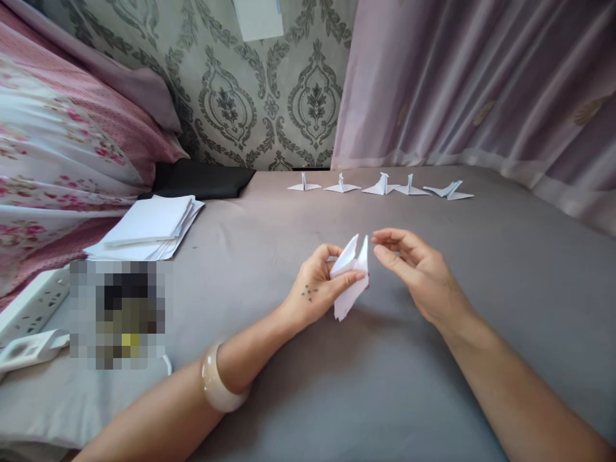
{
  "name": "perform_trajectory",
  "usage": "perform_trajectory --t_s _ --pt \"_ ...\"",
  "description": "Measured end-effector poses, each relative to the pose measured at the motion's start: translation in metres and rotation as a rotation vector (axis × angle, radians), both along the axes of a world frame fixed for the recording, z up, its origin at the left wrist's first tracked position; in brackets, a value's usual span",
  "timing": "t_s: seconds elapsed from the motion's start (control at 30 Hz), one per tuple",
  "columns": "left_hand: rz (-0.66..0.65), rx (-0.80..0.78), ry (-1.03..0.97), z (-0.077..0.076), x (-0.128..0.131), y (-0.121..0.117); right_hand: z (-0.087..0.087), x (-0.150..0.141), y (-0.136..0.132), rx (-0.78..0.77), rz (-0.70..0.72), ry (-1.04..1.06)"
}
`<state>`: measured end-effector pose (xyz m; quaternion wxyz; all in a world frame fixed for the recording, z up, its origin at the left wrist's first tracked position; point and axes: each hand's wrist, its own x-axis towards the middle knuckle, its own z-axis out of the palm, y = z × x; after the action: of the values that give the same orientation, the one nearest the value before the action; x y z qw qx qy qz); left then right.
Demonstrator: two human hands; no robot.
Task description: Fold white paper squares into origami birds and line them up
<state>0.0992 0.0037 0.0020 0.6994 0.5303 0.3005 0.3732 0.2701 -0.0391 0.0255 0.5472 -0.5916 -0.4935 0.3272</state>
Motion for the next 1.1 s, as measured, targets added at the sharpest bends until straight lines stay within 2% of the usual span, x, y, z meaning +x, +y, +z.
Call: perform_trajectory --t_s 0.07,0.13,0.27,0.37,0.5,0.63,0.7,0.87,0.97,1.1 --pt "-0.071 0.025 0.018 0.000 0.000 -0.002 0.003 0.000 -0.002 0.012 0.123 0.089" --pt "-0.114 0.051 0.041 0.001 -0.001 -0.004 0.004 -0.002 -0.004 -0.017 0.176 0.137" --pt "-0.169 0.104 0.042 0.002 -0.001 -0.006 0.004 -0.004 -0.006 -0.038 0.096 0.073" --pt "-0.098 0.229 0.047 -0.002 -0.002 -0.007 0.005 -0.003 -0.006 -0.057 0.006 0.016" --pt "0.088 0.528 0.171 -0.006 -0.005 -0.006 0.009 -0.005 -0.011 -0.029 -0.040 -0.029" --pt "0.102 0.769 0.185 0.000 -0.011 -0.002 0.014 -0.006 -0.016 0.084 -0.073 -0.175" --pt "0.102 0.776 0.183 0.005 -0.014 0.000 0.016 -0.004 -0.018 0.165 -0.063 -0.306" --pt "0.137 0.714 0.181 0.012 -0.017 0.005 0.022 0.001 -0.019 0.351 0.118 -0.558" --pt "0.141 0.719 0.192 0.011 -0.018 0.007 0.023 0.000 -0.020 0.374 0.137 -0.609" --pt "0.143 0.762 0.231 0.012 -0.020 0.007 0.021 -0.001 -0.021 0.325 0.138 -0.641"
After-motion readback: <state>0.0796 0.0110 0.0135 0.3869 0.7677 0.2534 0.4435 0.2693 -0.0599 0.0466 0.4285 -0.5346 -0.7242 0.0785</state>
